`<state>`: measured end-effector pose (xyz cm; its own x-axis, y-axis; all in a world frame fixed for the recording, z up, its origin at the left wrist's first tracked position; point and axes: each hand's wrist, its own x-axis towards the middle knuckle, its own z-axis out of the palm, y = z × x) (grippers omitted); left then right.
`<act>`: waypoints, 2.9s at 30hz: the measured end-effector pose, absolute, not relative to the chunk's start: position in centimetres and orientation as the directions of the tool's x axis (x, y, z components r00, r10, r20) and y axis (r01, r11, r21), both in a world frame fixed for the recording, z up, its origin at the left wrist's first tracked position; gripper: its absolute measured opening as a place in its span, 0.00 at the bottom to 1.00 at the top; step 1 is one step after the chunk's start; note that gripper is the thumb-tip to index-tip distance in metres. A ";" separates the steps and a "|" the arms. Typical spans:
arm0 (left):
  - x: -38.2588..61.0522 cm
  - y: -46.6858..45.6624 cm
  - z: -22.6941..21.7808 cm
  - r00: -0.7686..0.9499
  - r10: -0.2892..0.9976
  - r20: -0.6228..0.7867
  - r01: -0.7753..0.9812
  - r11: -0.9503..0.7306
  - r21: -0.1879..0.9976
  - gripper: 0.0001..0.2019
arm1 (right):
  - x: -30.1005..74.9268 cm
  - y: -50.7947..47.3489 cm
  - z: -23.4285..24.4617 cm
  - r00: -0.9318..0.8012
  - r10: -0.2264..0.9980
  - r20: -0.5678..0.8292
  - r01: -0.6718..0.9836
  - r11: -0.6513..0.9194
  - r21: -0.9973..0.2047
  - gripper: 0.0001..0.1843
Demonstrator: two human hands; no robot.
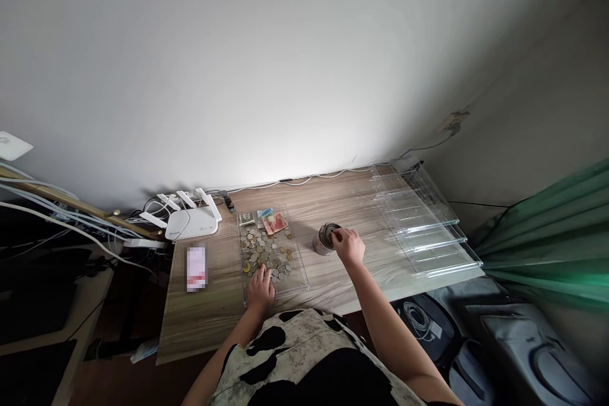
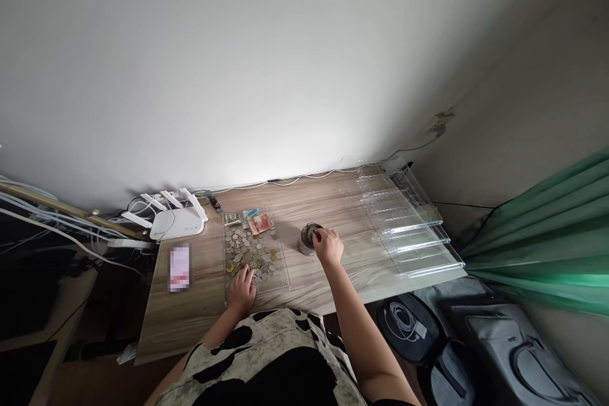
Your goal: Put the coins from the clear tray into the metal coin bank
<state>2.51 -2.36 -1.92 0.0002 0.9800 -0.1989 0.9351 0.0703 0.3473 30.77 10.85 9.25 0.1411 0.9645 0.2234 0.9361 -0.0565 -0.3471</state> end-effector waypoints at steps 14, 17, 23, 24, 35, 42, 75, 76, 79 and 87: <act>2.5 -2.2 -1.7 -0.005 0.971 -0.238 0.934 0.090 0.345 0.27 | 19.4 5.8 3.3 -0.378 0.873 -0.309 0.902 0.271 -0.337 0.12; 2.4 -2.2 -1.6 -0.005 0.971 -0.238 0.932 0.091 0.351 0.27 | 19.0 5.0 1.5 -0.401 0.840 -0.366 0.906 0.307 -0.290 0.10; 2.5 -2.2 -1.4 -0.010 0.971 -0.238 0.928 0.097 0.359 0.27 | 19.7 4.6 0.8 -0.446 0.844 -0.298 0.878 0.347 -0.330 0.10; 2.5 -2.2 -1.4 -0.008 0.972 -0.235 0.928 0.094 0.360 0.27 | 19.8 4.5 0.9 -0.436 0.856 -0.277 0.876 0.334 -0.347 0.10; 2.4 -2.3 -1.3 -0.051 0.984 -0.171 0.836 0.136 0.531 0.27 | 19.6 3.9 3.0 -0.265 0.920 -0.291 0.806 0.046 -0.590 0.07; 3.8 -1.2 -0.3 -0.052 0.925 -0.375 0.166 0.378 0.911 0.23 | 17.4 4.6 3.2 -0.328 0.834 -0.443 0.560 -0.206 -0.802 0.10; 4.7 0.1 0.8 -0.032 0.807 -0.590 -0.145 0.580 0.802 0.19 | 20.6 4.5 7.6 -0.359 0.919 -0.164 0.716 0.158 -0.680 0.12; 4.8 0.0 0.8 0.002 0.817 -0.577 -0.132 0.572 0.809 0.19 | 19.9 4.0 6.9 -0.386 0.896 -0.218 0.704 0.133 -0.698 0.11; 5.1 -0.4 0.9 0.067 0.824 -0.562 -0.107 0.566 0.817 0.19 | 19.2 3.2 5.8 -0.413 0.866 -0.281 0.700 0.104 -0.707 0.08; 3.8 -0.6 0.1 -0.143 0.803 -0.578 -0.067 0.575 0.815 0.17 | 26.7 7.4 8.6 0.117 0.972 0.203 0.824 0.018 -0.566 0.18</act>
